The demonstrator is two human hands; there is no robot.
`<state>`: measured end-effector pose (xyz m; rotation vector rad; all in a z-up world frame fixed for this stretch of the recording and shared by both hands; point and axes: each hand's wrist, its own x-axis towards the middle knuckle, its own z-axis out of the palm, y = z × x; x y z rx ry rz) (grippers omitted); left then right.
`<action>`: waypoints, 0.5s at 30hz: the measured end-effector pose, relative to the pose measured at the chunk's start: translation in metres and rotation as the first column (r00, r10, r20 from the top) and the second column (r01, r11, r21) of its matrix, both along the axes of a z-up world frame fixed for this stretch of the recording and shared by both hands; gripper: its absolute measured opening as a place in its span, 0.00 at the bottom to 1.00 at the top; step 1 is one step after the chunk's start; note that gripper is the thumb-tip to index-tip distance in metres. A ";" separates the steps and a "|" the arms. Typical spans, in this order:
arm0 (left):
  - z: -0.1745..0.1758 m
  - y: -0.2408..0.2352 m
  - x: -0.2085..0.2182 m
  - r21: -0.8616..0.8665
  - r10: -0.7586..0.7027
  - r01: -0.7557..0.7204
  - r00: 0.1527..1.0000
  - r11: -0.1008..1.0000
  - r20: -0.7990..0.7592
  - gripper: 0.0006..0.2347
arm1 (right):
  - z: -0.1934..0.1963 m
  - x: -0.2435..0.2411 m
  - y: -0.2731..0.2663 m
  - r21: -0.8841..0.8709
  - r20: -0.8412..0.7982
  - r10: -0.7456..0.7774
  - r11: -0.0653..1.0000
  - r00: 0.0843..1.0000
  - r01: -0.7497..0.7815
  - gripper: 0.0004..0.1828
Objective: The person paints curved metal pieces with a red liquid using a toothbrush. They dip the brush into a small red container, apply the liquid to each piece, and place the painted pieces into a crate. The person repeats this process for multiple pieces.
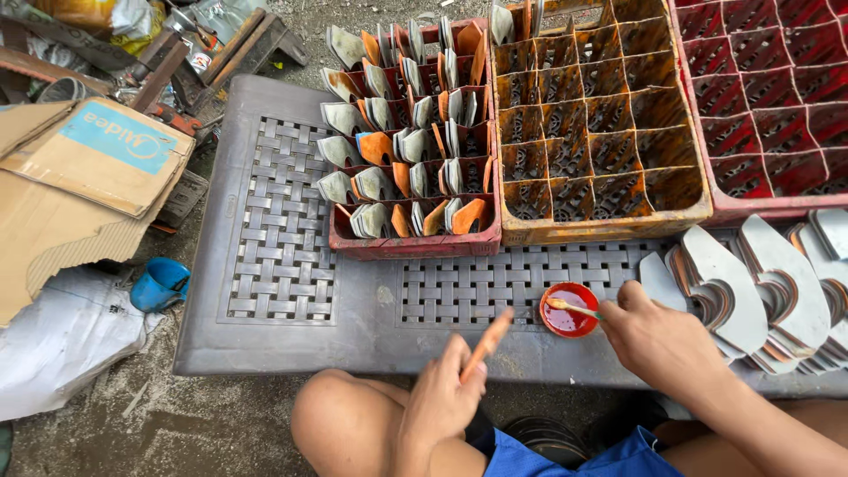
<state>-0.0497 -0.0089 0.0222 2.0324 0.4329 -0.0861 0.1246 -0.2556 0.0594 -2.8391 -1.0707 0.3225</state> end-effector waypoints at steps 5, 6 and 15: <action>-0.001 -0.039 -0.007 -0.296 -0.119 0.115 0.993 0.948 0.003 0.09 | 0.003 -0.008 -0.004 -0.136 -0.064 -0.010 0.991 0.998 0.001 0.13; -0.003 -0.043 -0.005 -0.273 -0.115 0.113 0.993 0.955 0.009 0.09 | 0.002 -0.008 -0.005 -0.139 -0.064 -0.030 0.990 0.997 0.021 0.12; 0.002 -0.047 0.001 -0.217 -0.094 0.079 0.994 0.973 -0.059 0.08 | 0.036 -0.022 0.001 -0.089 -0.021 -0.128 0.988 0.992 0.126 0.15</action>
